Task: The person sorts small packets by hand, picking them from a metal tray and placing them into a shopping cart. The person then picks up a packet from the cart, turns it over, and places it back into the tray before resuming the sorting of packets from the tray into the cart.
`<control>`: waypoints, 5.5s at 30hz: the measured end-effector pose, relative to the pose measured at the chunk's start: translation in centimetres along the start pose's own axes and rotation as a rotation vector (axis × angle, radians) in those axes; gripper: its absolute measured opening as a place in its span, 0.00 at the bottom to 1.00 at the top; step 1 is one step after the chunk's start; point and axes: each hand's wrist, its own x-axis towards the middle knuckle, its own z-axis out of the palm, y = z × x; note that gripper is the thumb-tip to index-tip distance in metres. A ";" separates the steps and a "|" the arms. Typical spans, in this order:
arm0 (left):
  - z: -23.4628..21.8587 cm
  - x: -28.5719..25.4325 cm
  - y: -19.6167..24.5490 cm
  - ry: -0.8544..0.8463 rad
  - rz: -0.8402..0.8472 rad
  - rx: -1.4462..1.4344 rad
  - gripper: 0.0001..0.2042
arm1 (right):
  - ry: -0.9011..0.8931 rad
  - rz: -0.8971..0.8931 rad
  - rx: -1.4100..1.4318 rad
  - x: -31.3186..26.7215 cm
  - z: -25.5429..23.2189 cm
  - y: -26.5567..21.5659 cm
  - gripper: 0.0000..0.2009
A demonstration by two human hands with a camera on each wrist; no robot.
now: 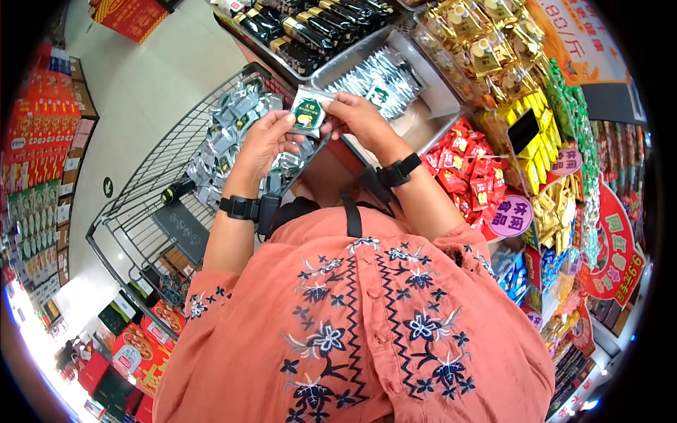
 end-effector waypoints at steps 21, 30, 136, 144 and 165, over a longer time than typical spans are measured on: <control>-6.1 -2.4 -4.5 0.323 -0.120 0.165 0.19 | 0.594 0.062 0.058 2.6 -16.7 4.2 0.08; -8.4 -2.7 -6.3 0.387 -0.145 0.160 0.23 | 0.708 -0.055 0.043 2.4 -16.6 3.4 0.14; 8.7 -4.5 -3.4 0.320 0.187 0.230 0.14 | -0.142 -0.173 0.145 -3.8 -1.0 0.4 0.13; 4.4 -3.5 -2.0 0.273 0.138 0.202 0.17 | 0.295 -0.302 0.107 -0.1 -7.6 -1.0 0.07; -8.1 -5.5 -7.5 0.485 -0.121 0.218 0.18 | 0.778 -0.184 -0.240 5.4 -19.6 6.0 0.08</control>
